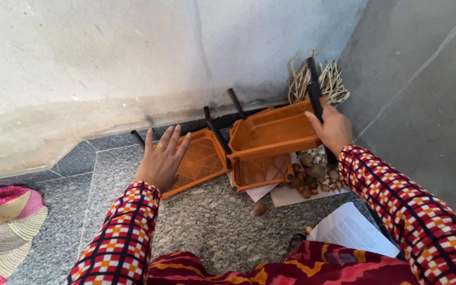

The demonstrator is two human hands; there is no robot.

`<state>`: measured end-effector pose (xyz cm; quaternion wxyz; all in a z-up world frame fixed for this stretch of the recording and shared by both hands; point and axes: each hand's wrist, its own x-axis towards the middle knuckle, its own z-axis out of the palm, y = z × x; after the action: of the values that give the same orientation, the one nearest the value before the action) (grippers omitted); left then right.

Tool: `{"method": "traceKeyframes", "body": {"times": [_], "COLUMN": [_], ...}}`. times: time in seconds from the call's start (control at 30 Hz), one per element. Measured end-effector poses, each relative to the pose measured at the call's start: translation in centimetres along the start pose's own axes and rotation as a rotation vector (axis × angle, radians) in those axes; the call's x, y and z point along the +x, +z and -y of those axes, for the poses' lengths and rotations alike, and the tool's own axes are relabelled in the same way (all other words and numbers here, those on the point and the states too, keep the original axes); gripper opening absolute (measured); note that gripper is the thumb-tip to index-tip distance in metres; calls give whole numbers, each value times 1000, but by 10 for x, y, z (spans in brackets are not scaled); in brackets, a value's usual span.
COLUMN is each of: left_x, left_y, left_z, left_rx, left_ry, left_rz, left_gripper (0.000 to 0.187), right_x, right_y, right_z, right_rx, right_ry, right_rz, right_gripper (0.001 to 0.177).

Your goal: The person assembles a three-tier orange plastic storage rack by inserting black support poles into the trays. They place printed papers into each tray and then transfer small round produce items from the floor onto the top tray.

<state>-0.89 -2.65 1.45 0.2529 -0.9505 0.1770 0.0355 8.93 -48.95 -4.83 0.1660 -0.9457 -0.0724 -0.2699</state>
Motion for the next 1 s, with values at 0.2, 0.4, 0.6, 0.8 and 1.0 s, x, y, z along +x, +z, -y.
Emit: {"method": "traceKeyframes", "body": {"times": [0.2,0.4,0.6,0.8,1.0], "left_x": [6,3,-3,-6,-25], "left_y": [0,8,12,7,3], "left_z": [0,3,12,11,11], "left_rx": [-4,-12,-1,32,36], "left_ry": [-6,-33,-84,-84,-74], "left_rz": [27,116,198,227,171], "left_gripper": [109,104,105,102,96], "right_x": [3,4,6,9,11], "right_y": [21,26,6,16,36], "right_z": [-22,-25,-19,-49,-84], "right_rx": [-39,-67,-134,-321,-184], "right_ry": [258,408,419,472,601], "right_rz": [241,300,358,341,426], "right_gripper": [57,55,56,67,66]}}
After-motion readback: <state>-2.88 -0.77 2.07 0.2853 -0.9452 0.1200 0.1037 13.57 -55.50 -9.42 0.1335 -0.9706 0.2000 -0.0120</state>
